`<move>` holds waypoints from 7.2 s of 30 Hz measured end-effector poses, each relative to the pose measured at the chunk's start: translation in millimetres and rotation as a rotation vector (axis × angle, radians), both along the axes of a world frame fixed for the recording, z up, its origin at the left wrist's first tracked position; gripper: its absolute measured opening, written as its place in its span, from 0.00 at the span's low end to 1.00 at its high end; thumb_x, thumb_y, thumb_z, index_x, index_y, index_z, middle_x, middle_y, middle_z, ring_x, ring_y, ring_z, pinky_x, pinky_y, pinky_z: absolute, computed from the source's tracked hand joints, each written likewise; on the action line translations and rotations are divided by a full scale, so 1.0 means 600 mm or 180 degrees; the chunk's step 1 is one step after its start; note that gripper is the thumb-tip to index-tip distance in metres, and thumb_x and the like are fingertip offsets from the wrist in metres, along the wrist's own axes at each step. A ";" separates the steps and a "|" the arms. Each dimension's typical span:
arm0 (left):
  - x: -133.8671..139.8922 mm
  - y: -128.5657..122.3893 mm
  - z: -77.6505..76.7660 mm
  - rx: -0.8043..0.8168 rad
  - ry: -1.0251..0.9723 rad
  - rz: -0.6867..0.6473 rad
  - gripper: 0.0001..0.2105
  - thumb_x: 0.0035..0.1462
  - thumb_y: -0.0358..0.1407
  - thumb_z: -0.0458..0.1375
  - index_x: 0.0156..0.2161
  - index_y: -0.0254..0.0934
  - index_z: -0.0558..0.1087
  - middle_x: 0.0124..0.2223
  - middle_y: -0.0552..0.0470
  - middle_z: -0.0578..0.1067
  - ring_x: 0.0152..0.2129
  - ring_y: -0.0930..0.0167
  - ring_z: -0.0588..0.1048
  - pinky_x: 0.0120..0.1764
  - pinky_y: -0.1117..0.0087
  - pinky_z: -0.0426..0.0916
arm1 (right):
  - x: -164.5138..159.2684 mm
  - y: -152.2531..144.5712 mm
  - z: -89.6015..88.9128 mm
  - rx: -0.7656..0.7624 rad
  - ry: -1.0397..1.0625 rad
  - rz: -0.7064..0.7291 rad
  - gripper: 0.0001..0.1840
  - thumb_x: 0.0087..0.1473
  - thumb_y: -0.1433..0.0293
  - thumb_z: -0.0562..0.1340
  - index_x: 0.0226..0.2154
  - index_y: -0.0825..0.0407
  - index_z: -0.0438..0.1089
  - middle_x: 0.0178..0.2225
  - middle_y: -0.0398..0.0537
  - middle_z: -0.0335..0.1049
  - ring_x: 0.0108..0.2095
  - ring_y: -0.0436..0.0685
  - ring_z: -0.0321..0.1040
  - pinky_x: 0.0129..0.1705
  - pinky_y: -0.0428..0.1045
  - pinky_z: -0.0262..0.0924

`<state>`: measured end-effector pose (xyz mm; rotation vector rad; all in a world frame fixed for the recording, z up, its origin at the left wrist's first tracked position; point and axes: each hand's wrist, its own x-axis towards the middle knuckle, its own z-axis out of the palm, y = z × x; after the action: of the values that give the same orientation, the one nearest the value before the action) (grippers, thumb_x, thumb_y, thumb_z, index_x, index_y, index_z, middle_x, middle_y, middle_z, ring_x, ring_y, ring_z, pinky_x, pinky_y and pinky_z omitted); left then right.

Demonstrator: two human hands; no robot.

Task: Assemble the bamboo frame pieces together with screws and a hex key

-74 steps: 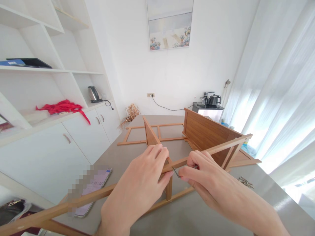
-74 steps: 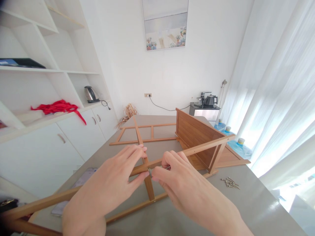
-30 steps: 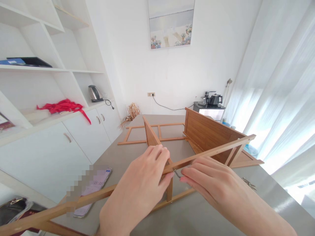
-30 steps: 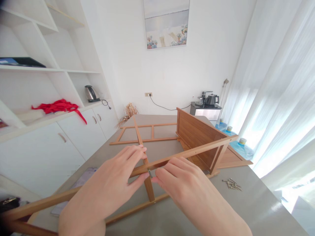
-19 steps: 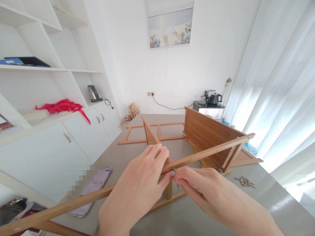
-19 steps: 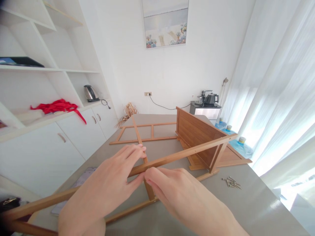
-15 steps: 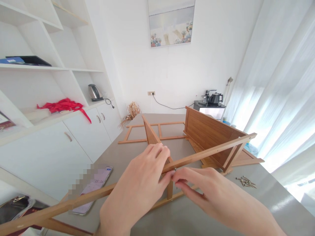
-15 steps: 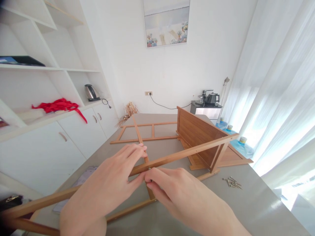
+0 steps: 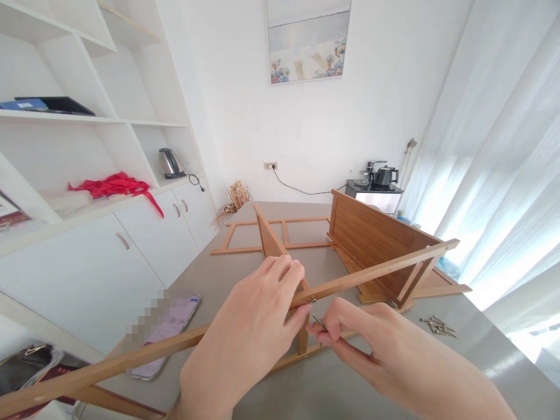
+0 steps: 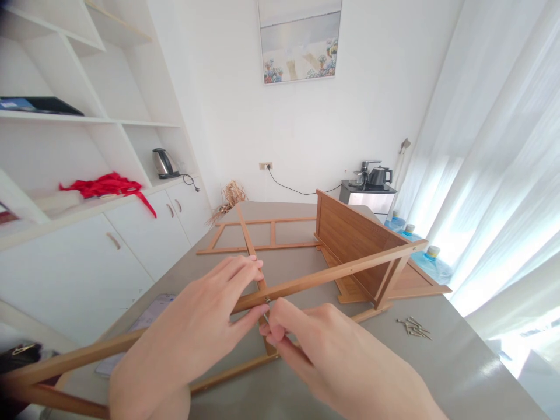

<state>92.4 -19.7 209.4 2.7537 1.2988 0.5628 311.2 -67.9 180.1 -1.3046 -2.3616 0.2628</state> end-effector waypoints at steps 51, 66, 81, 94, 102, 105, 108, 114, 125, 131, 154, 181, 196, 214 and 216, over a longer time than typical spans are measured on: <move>0.000 0.000 -0.001 0.0102 0.0102 0.0044 0.10 0.66 0.36 0.57 0.51 0.46 0.64 0.57 0.53 0.72 0.51 0.61 0.75 0.44 0.55 0.75 | 0.025 0.019 0.011 0.0689 0.0021 0.0398 0.12 0.67 0.78 0.55 0.44 0.47 0.69 0.42 0.45 0.66 0.40 0.52 0.63 0.39 0.49 0.60; 0.000 0.002 -0.005 0.0128 0.0083 0.0023 0.11 0.66 0.35 0.57 0.50 0.47 0.63 0.58 0.54 0.72 0.54 0.61 0.73 0.44 0.55 0.75 | 0.021 0.016 0.010 0.0718 0.0064 0.0313 0.12 0.67 0.78 0.55 0.47 0.46 0.67 0.43 0.46 0.64 0.40 0.53 0.62 0.38 0.48 0.61; 0.001 0.002 -0.004 0.0156 0.0059 -0.0015 0.11 0.66 0.34 0.57 0.50 0.46 0.63 0.57 0.53 0.72 0.55 0.61 0.72 0.44 0.56 0.75 | 0.021 0.014 0.005 0.1012 -0.0198 0.0351 0.24 0.55 0.88 0.54 0.46 0.47 0.66 0.47 0.50 0.65 0.43 0.58 0.62 0.40 0.52 0.62; 0.000 0.004 -0.005 0.0174 0.0046 -0.0025 0.11 0.65 0.34 0.58 0.49 0.46 0.63 0.56 0.54 0.72 0.54 0.61 0.72 0.45 0.54 0.76 | 0.012 0.012 0.009 0.1123 -0.0138 0.0178 0.14 0.63 0.80 0.56 0.43 0.48 0.72 0.43 0.50 0.71 0.41 0.57 0.69 0.40 0.51 0.64; 0.002 0.003 -0.004 0.0093 -0.0020 0.0012 0.13 0.64 0.31 0.57 0.51 0.46 0.63 0.55 0.53 0.72 0.53 0.62 0.73 0.45 0.56 0.75 | -0.007 0.010 -0.001 0.0634 0.0050 -0.0124 0.08 0.69 0.70 0.54 0.37 0.47 0.67 0.30 0.41 0.71 0.29 0.53 0.69 0.30 0.48 0.59; 0.001 0.003 -0.002 0.0060 -0.0025 -0.0007 0.12 0.64 0.30 0.56 0.50 0.46 0.64 0.54 0.53 0.73 0.53 0.62 0.73 0.44 0.57 0.74 | -0.014 0.008 -0.007 0.0396 0.0127 -0.0335 0.07 0.68 0.70 0.55 0.36 0.46 0.60 0.25 0.35 0.68 0.21 0.50 0.62 0.23 0.46 0.52; 0.000 0.002 -0.001 0.0032 -0.0027 -0.0015 0.12 0.63 0.29 0.55 0.49 0.45 0.64 0.54 0.52 0.72 0.51 0.62 0.74 0.43 0.58 0.74 | -0.019 0.009 -0.008 0.0220 0.0270 -0.0314 0.10 0.68 0.70 0.54 0.33 0.45 0.55 0.22 0.32 0.63 0.18 0.48 0.56 0.21 0.45 0.49; 0.001 0.003 -0.002 0.0036 -0.0030 0.0002 0.11 0.63 0.30 0.55 0.48 0.46 0.64 0.54 0.53 0.72 0.49 0.63 0.75 0.41 0.58 0.73 | -0.022 0.012 -0.002 -0.0033 0.0542 -0.0338 0.10 0.66 0.71 0.55 0.32 0.46 0.55 0.24 0.34 0.63 0.21 0.48 0.54 0.23 0.44 0.51; 0.000 0.001 -0.002 0.0005 -0.0019 -0.0005 0.11 0.63 0.29 0.55 0.47 0.46 0.63 0.55 0.53 0.72 0.52 0.63 0.73 0.44 0.57 0.73 | -0.041 0.009 -0.003 -0.1292 0.1762 -0.0316 0.14 0.66 0.67 0.55 0.29 0.47 0.52 0.25 0.37 0.65 0.25 0.48 0.58 0.25 0.42 0.53; 0.000 0.003 -0.002 0.0022 -0.0023 -0.0021 0.12 0.63 0.29 0.55 0.49 0.46 0.63 0.55 0.52 0.72 0.51 0.62 0.74 0.43 0.57 0.73 | -0.043 0.008 -0.004 -0.1161 0.1566 -0.0488 0.14 0.64 0.68 0.57 0.29 0.47 0.52 0.23 0.34 0.60 0.23 0.47 0.55 0.23 0.41 0.50; 0.001 0.002 -0.001 0.0025 -0.0019 0.0003 0.15 0.63 0.30 0.56 0.52 0.46 0.64 0.55 0.52 0.73 0.51 0.62 0.74 0.44 0.58 0.74 | -0.046 0.007 0.000 -0.0908 0.1470 -0.0524 0.12 0.62 0.69 0.58 0.27 0.47 0.55 0.26 0.40 0.72 0.28 0.51 0.70 0.23 0.42 0.60; -0.005 0.011 -0.006 -0.0079 -0.0224 0.0023 0.09 0.64 0.35 0.60 0.47 0.47 0.68 0.59 0.55 0.73 0.58 0.60 0.72 0.53 0.54 0.73 | -0.042 -0.011 0.002 -0.0188 0.0665 -0.0378 0.11 0.57 0.77 0.56 0.32 0.45 0.55 0.27 0.32 0.72 0.22 0.46 0.70 0.21 0.41 0.57; -0.006 0.010 -0.010 0.0044 -0.0143 0.0019 0.10 0.65 0.38 0.59 0.51 0.47 0.67 0.61 0.52 0.72 0.56 0.59 0.73 0.51 0.55 0.74 | 0.023 0.004 0.005 0.0416 0.0242 -0.0274 0.05 0.71 0.67 0.53 0.48 0.44 0.61 0.38 0.42 0.72 0.34 0.51 0.73 0.31 0.45 0.65; -0.007 0.013 -0.010 0.0141 -0.0173 0.0019 0.14 0.62 0.34 0.60 0.52 0.47 0.66 0.58 0.55 0.73 0.53 0.62 0.75 0.45 0.58 0.75 | 0.018 0.028 0.015 0.0841 0.0106 0.0430 0.09 0.69 0.72 0.55 0.43 0.47 0.71 0.40 0.47 0.74 0.40 0.55 0.70 0.42 0.52 0.64; -0.006 0.013 -0.010 0.0125 -0.0171 0.0013 0.14 0.62 0.33 0.60 0.51 0.47 0.66 0.58 0.55 0.73 0.53 0.62 0.75 0.46 0.58 0.75 | 0.017 0.028 0.015 0.0886 0.0131 0.0429 0.09 0.69 0.72 0.55 0.43 0.47 0.71 0.40 0.47 0.74 0.40 0.55 0.70 0.42 0.52 0.63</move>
<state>88.7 -11.9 203.1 2.7469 1.2962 0.6647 321.5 -50.8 188.9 -1.0038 -2.3533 -0.0012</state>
